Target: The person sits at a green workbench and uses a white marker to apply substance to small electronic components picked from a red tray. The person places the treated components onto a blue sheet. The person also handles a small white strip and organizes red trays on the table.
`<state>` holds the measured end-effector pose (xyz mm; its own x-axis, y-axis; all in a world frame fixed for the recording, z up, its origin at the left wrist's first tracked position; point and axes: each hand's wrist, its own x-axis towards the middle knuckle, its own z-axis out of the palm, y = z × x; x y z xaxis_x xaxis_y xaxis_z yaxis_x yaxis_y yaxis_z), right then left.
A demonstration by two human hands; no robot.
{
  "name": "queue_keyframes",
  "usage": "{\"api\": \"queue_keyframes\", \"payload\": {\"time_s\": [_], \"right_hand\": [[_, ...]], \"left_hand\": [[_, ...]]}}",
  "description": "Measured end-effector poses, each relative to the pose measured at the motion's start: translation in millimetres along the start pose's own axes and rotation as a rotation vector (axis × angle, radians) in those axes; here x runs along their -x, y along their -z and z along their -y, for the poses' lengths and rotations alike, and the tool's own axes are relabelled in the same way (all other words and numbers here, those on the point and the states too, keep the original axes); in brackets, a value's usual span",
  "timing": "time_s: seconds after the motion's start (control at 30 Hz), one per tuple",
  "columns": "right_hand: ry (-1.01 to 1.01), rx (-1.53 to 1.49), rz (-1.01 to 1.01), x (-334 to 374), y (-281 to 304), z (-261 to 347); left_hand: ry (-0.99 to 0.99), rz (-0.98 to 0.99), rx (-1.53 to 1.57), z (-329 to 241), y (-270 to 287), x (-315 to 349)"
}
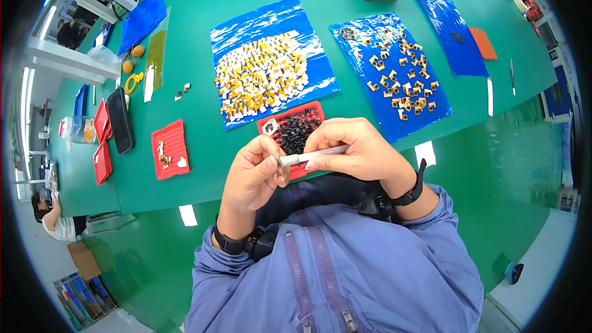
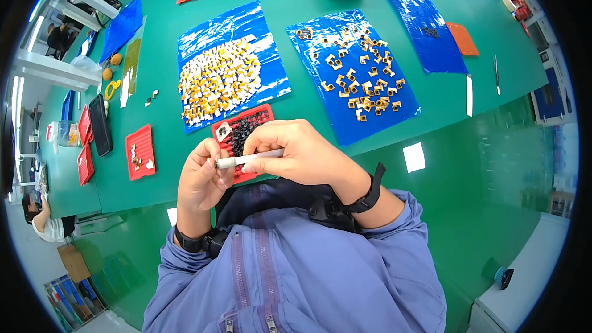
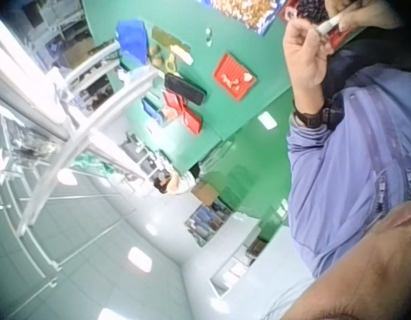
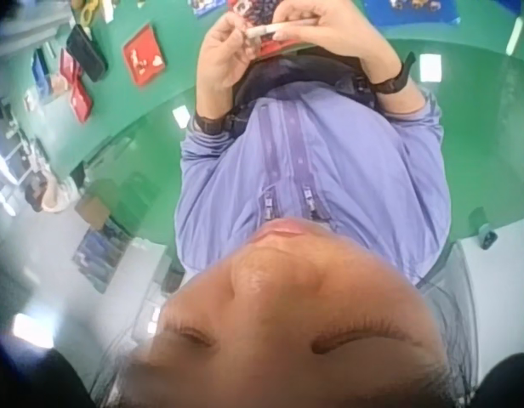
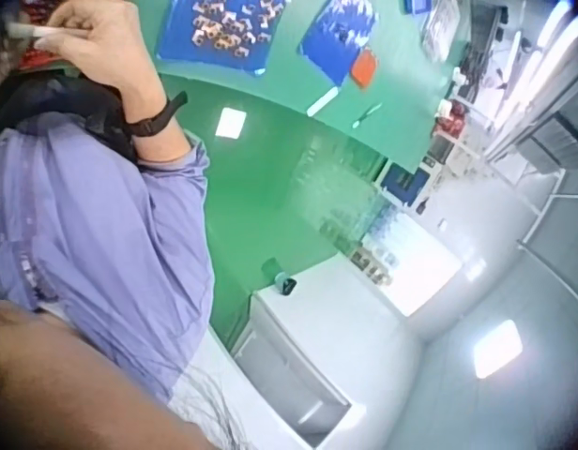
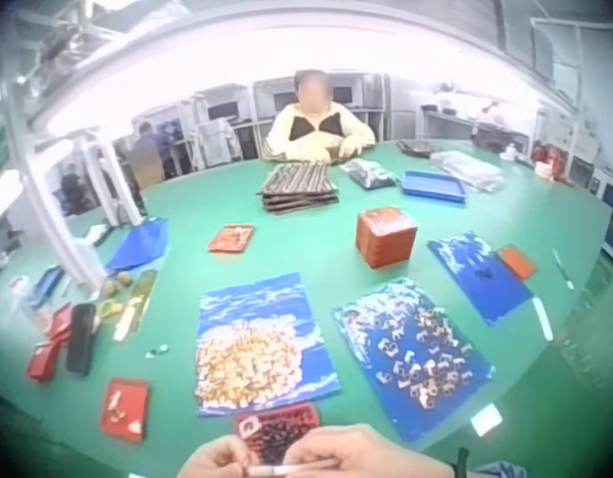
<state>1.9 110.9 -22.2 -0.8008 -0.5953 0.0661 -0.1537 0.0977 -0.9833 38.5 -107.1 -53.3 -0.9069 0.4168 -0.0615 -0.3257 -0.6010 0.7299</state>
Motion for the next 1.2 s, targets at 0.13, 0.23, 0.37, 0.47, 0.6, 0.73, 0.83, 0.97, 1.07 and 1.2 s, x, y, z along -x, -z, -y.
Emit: {"api": "queue_keyframes", "payload": {"time_s": [0.13,0.23,0.37,0.47,0.6,0.73,0.83,0.97,1.07,1.2], "right_hand": [[-0.021,0.023,0.049,4,4,0],[0.110,0.120,-0.025,4,5,-1],[-0.045,0.008,0.068,5,8,2],[0.063,0.101,0.022,3,8,1],[-0.023,-0.015,0.059,5,8,0],[0.101,0.126,-0.041,2,4,-1],[-0.013,0.033,0.057,3,6,-1],[0.013,0.057,-0.008,1,5,0],[-0.180,-0.046,0.121,2,8,8],[0.080,0.212,-0.037,3,8,-3]], "left_hand": [[0.034,-0.009,0.062,1,-4,-2],[0.045,-0.033,0.142,2,-6,-3],[0.068,-0.012,0.166,1,-6,-3],[0.072,-0.006,0.167,1,-5,-3],[0.068,-0.012,0.163,1,-7,-3],[0.073,-0.035,0.160,0,-6,-3],[0.075,-0.023,0.180,0,-5,-3],[0.075,-0.022,0.187,1,-4,-4],[0.074,-0.043,0.183,0,-5,-3],[0.084,-0.079,0.160,-1,-7,-3]]}}
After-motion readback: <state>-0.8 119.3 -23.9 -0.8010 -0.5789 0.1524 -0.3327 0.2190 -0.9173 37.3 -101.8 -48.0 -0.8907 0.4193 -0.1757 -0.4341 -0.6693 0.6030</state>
